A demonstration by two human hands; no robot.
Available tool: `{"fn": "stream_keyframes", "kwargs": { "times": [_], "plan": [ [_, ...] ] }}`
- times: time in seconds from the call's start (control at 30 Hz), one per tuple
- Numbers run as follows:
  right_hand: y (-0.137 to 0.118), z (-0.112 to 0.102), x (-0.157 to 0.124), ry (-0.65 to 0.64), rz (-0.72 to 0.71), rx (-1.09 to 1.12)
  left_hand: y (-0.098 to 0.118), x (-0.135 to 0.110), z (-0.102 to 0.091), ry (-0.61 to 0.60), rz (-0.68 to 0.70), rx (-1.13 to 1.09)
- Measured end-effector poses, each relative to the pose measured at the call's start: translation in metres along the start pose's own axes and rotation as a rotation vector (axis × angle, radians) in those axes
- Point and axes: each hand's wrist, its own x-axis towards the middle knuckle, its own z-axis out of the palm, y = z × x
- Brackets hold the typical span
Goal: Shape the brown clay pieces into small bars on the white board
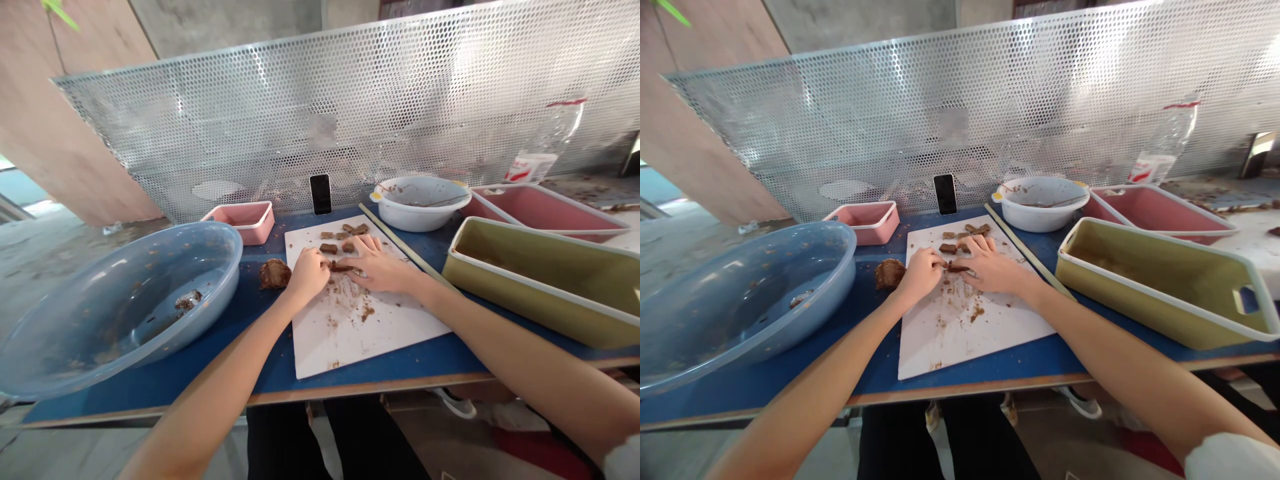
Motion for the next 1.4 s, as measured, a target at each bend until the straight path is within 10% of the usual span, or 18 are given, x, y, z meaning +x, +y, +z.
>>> {"fn": "stream_keyframes", "kwargs": {
  "times": [0.77, 1.13, 1.4],
  "plan": [
    [0.012, -0.001, -0.002, 0.151, 0.063, 0.024, 0.003, -0.001, -0.004, 0.041, -0.053, 0.005],
    [0.049, -0.005, -0.011, 0.146, 0.071, 0.082, 0.014, -0.009, -0.003, -0.032, 0.283, 0.028],
    [0.04, -0.001, -0.008, 0.101, 0.043, 0.084, 0.015, -0.01, 0.004, 0.002, 0.233, 0.066]
  ]
}}
